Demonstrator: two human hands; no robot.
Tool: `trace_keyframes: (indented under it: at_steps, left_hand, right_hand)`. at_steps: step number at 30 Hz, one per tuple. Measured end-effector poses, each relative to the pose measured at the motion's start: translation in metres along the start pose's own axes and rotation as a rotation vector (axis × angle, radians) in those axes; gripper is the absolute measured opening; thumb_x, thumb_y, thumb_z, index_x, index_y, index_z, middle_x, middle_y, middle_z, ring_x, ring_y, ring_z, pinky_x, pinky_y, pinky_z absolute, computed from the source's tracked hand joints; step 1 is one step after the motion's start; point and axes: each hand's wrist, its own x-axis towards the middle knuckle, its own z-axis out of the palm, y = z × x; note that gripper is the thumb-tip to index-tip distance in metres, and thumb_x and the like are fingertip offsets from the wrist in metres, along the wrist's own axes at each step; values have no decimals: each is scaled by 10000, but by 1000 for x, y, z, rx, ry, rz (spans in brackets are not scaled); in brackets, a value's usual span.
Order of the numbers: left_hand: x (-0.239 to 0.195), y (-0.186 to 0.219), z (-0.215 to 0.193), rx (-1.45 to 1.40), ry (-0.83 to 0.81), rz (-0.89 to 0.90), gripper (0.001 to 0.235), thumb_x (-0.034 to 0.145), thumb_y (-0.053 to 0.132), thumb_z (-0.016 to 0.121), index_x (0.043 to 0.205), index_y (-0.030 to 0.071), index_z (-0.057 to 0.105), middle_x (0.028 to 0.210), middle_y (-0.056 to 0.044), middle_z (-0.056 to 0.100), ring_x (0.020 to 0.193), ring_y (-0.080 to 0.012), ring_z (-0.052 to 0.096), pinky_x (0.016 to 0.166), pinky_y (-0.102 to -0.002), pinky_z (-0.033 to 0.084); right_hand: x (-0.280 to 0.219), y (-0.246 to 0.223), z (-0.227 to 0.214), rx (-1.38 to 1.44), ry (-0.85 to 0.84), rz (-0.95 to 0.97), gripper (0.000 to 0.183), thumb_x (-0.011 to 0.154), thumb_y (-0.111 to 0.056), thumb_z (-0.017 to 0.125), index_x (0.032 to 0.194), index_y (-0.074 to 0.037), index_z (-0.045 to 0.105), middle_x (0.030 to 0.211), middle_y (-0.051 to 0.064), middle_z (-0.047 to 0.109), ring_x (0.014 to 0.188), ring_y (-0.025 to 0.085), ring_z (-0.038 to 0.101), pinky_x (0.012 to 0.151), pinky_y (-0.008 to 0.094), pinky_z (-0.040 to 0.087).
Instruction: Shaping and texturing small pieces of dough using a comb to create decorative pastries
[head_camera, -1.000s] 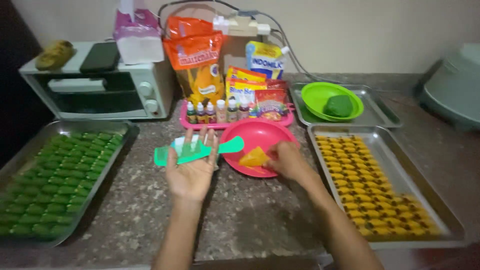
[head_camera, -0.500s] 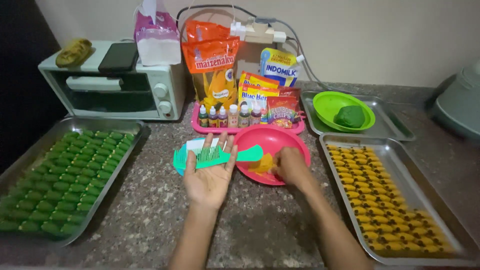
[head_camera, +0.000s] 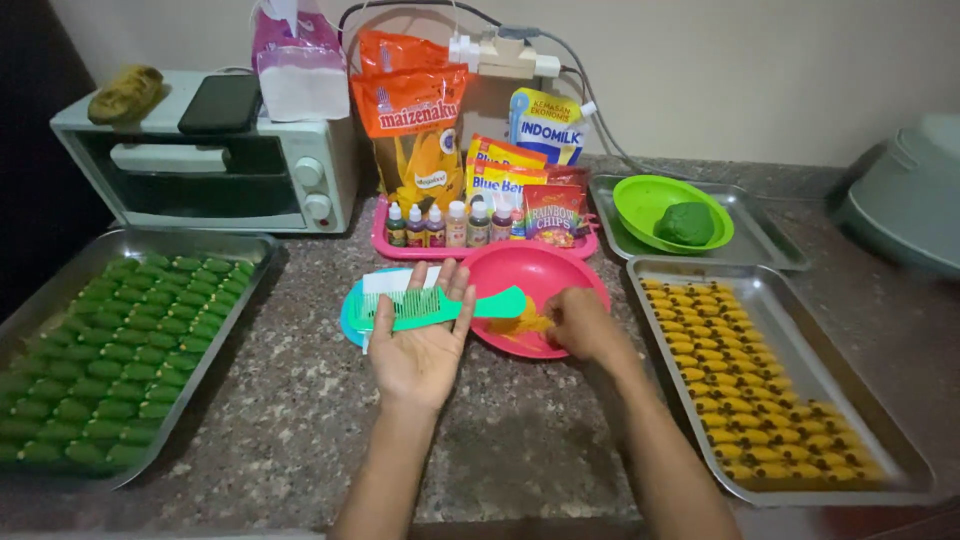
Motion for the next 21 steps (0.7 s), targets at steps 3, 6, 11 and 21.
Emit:
trace_keyframes:
  at_steps: [3, 6, 11, 21]
  left_hand:
    - [-1, 0, -2, 7, -2, -2, 582, 985, 482, 433, 1410, 100, 543, 1522, -240, 513, 1409, -407, 495, 1171, -583, 395]
    - [-2, 0, 2, 6, -7, 2, 576, 988, 471, 430, 1413, 99, 545, 1527, -239, 510, 1417, -403, 489, 1174, -580, 391]
    - [-2, 0, 1, 2, 9, -4, 573, 1004, 478, 404, 1411, 99, 541, 1519, -236, 519, 1407, -403, 499, 1162, -584, 407]
    - [-4, 0, 2, -8, 15, 1, 571, 1002, 473, 408, 1399, 87, 548, 1515, -252, 517, 1393, -414, 509, 1156, -583, 412]
  right_hand:
    - [-14, -21, -16, 9, 18, -45, 118, 760, -180, 792, 843, -100, 815, 818, 173, 773, 916, 415, 737, 809, 487, 560]
    - [-27, -39, -36, 103, 20, -20, 187, 788, -161, 770, 925, -38, 801, 879, 222, 775, 975, 433, 728, 839, 503, 550]
    - [-28, -42, -40, 141, 7, 26, 170, 851, -121, 726, 977, -15, 770, 907, 231, 763, 992, 438, 722, 867, 483, 555]
    - [-41, -37, -41, 268, 113, 40, 85, 841, -93, 746, 896, -30, 765, 764, 151, 740, 805, 334, 737, 738, 403, 560]
